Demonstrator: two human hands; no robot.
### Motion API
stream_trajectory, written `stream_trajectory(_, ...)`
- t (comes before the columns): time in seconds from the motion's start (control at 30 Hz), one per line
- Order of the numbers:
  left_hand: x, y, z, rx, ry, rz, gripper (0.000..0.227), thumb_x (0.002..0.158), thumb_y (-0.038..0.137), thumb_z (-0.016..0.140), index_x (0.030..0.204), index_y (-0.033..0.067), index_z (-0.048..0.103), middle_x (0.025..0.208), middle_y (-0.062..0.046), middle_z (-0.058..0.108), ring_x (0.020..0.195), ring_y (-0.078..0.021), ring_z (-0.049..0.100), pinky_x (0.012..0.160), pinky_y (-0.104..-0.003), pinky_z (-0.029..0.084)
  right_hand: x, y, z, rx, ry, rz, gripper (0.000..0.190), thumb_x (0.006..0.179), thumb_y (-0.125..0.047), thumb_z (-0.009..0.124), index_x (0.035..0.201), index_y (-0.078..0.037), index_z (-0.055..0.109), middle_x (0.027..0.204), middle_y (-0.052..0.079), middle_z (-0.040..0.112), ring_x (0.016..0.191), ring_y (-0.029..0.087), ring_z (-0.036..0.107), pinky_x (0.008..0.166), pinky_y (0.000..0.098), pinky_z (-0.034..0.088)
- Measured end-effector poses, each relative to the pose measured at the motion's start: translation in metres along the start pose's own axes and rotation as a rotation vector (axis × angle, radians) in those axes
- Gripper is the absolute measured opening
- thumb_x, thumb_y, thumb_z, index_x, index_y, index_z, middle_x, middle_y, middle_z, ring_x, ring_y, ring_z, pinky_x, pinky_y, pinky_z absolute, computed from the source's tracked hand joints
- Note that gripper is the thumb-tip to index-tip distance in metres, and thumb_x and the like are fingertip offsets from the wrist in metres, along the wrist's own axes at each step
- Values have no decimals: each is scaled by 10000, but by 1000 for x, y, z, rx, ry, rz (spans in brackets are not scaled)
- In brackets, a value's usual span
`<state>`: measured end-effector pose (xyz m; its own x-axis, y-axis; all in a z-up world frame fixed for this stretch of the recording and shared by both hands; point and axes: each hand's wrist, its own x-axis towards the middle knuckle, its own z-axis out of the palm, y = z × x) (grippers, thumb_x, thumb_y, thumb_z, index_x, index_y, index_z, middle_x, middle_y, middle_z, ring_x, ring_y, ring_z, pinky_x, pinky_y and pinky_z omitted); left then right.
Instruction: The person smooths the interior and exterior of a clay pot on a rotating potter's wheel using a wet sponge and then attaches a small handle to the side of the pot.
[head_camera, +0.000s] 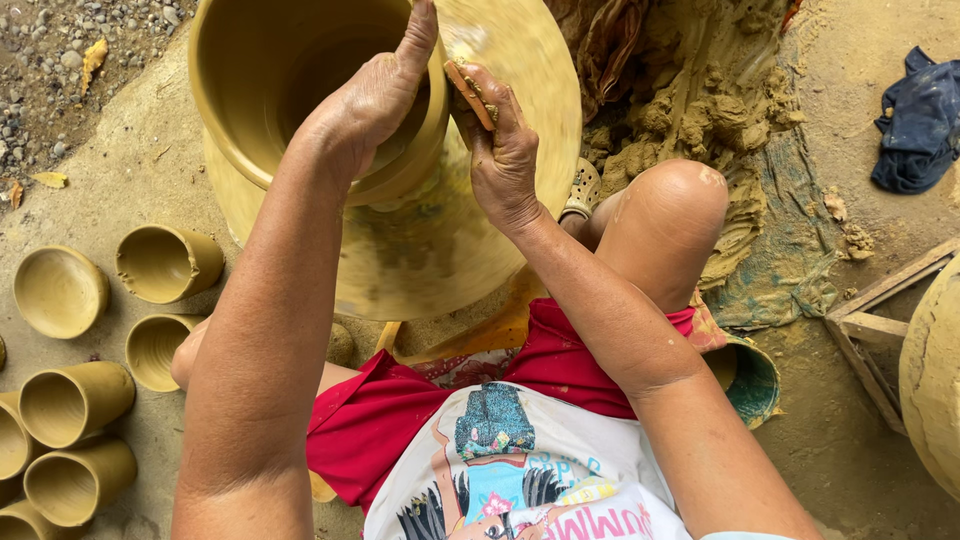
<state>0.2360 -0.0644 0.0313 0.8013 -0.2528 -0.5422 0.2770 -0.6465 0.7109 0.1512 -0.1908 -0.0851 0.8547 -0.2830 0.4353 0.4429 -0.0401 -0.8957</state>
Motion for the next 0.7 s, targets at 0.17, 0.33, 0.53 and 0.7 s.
stream_trajectory(0.17, 4, 3, 1, 75, 22, 16, 1234, 717, 1020, 226, 1146, -45, 677, 1058, -122, 635, 1028, -241, 503, 784, -544, 439, 3, 2, -3, -74, 31, -30, 471, 1063, 85, 628, 1457, -157, 537, 1396, 55, 645, 1329, 174, 643, 1186, 303, 556)
stream_trajectory(0.33, 0, 10, 0, 103, 25, -30, 1090, 762, 987, 218, 850, -47, 551, 741, -55, 443, 702, -191, 381, 572, -434, 379, 4, 3, -5, -117, 47, -44, 483, 1053, 87, 629, 1468, -140, 531, 1398, 57, 648, 1336, 185, 647, 1169, 308, 551)
stream_trajectory(0.53, -3, 20, 2, 145, 41, 3, 1117, 726, 993, 197, 918, 2, 673, 779, -52, 597, 782, -165, 558, 666, -467, 539, 7, 2, -5, -99, 45, -26, 477, 1057, 107, 616, 1460, -135, 536, 1395, 68, 653, 1341, 196, 652, 1175, 314, 547)
stream_trajectory(0.7, -2, 17, -4, 155, 52, 23, 1111, 703, 960, 219, 1043, 7, 679, 890, -64, 672, 868, -199, 608, 768, -495, 554, 7, 3, -2, -105, 38, -36, 498, 1039, 129, 612, 1451, -141, 542, 1386, 70, 652, 1333, 189, 657, 1165, 307, 553)
